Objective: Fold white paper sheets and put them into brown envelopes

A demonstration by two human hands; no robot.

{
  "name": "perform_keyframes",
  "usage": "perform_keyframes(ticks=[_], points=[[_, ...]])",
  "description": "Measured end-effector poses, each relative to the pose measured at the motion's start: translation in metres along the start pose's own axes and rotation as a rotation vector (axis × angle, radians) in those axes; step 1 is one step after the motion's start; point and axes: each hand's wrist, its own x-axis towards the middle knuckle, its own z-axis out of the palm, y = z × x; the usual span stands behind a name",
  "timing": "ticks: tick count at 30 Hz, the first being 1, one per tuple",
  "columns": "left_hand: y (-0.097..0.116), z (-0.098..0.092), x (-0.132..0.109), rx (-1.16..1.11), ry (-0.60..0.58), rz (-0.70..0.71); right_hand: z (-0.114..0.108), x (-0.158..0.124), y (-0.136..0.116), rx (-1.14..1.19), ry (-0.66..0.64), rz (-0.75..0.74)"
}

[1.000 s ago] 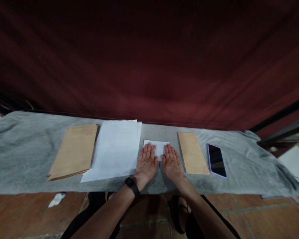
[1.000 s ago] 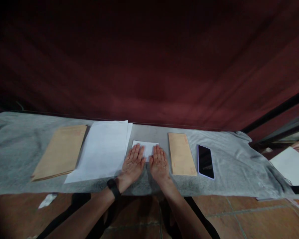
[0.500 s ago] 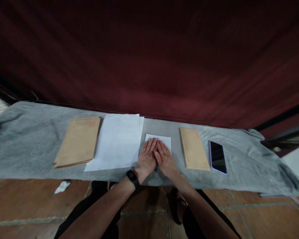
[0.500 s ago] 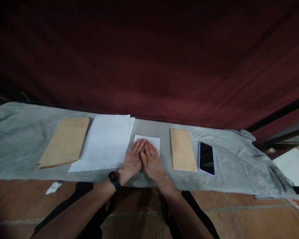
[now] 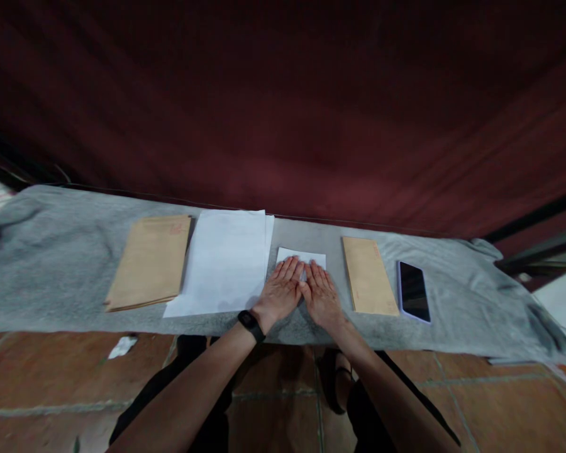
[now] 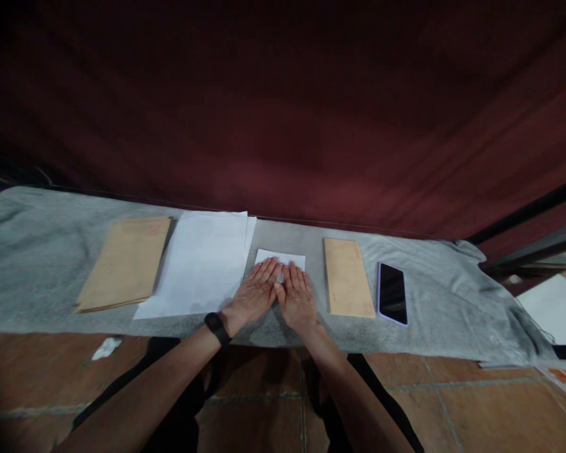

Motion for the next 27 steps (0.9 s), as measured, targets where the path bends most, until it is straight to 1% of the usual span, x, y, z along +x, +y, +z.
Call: perform_keyframes(ticks=[4,9,18,23,27], points=[[-0.001,0.001,0.001,-0.002,0.018,-0.008,-0.002,0.000,0.000,-0.006,-0.006,0.006],[-0.002,0.003,0.008,0.003,0.026,-0.050,-0.002,-0.002,0.001,-0.027,0.027,0.012],[-0.002,0.010,0.018,-0.011,0.065,-0.220,0.005,-0.006,0.005,-0.087,0.106,0.078],[0.002,0.008,0.020,-0.003,0.064,-0.291,0.005,-0.009,0.010,-0.090,0.141,0.117],[0.006,0.007,0.021,0.006,0.074,-0.326,0.001,-0.008,0.011,-0.049,0.131,0.145]])
